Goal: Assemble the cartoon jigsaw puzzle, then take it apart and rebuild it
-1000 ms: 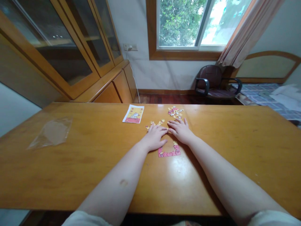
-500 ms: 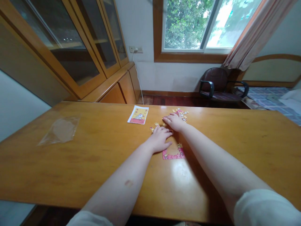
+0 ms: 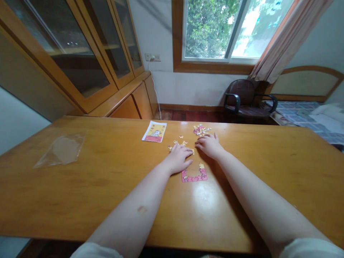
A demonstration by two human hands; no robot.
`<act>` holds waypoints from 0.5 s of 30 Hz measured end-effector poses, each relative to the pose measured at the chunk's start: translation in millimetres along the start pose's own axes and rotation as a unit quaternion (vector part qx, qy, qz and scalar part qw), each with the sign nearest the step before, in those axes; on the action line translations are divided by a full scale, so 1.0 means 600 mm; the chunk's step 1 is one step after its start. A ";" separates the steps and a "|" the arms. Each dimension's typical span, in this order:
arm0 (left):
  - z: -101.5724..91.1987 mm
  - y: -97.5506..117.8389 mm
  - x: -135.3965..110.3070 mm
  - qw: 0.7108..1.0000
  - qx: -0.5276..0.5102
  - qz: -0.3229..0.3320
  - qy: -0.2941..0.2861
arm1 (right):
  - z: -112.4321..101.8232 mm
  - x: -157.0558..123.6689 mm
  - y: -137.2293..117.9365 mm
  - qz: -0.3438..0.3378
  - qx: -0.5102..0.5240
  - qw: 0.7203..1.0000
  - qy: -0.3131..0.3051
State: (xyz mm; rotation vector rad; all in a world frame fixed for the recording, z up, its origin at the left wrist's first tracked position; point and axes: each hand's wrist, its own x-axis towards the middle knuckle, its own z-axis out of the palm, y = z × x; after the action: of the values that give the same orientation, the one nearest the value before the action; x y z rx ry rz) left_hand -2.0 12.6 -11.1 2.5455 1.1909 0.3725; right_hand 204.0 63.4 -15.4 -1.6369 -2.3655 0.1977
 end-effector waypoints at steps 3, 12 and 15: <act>0.000 0.000 0.000 1.000 0.008 0.000 0.003 | 0.000 -0.030 0.003 0.004 0.013 1.000 0.008; -0.005 0.003 -0.005 0.999 0.018 0.002 0.032 | -0.021 -0.066 -0.001 -0.005 -0.047 0.999 0.020; -0.003 0.001 -0.006 0.999 0.017 -0.002 0.033 | -0.018 -0.060 -0.008 -0.012 -0.050 0.998 0.026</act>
State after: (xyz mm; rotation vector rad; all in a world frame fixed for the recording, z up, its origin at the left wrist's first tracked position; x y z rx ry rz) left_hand -4.7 9.8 -9.6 2.5776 1.2375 0.4426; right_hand 214.7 27.7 -8.6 -1.6348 -2.3904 0.0311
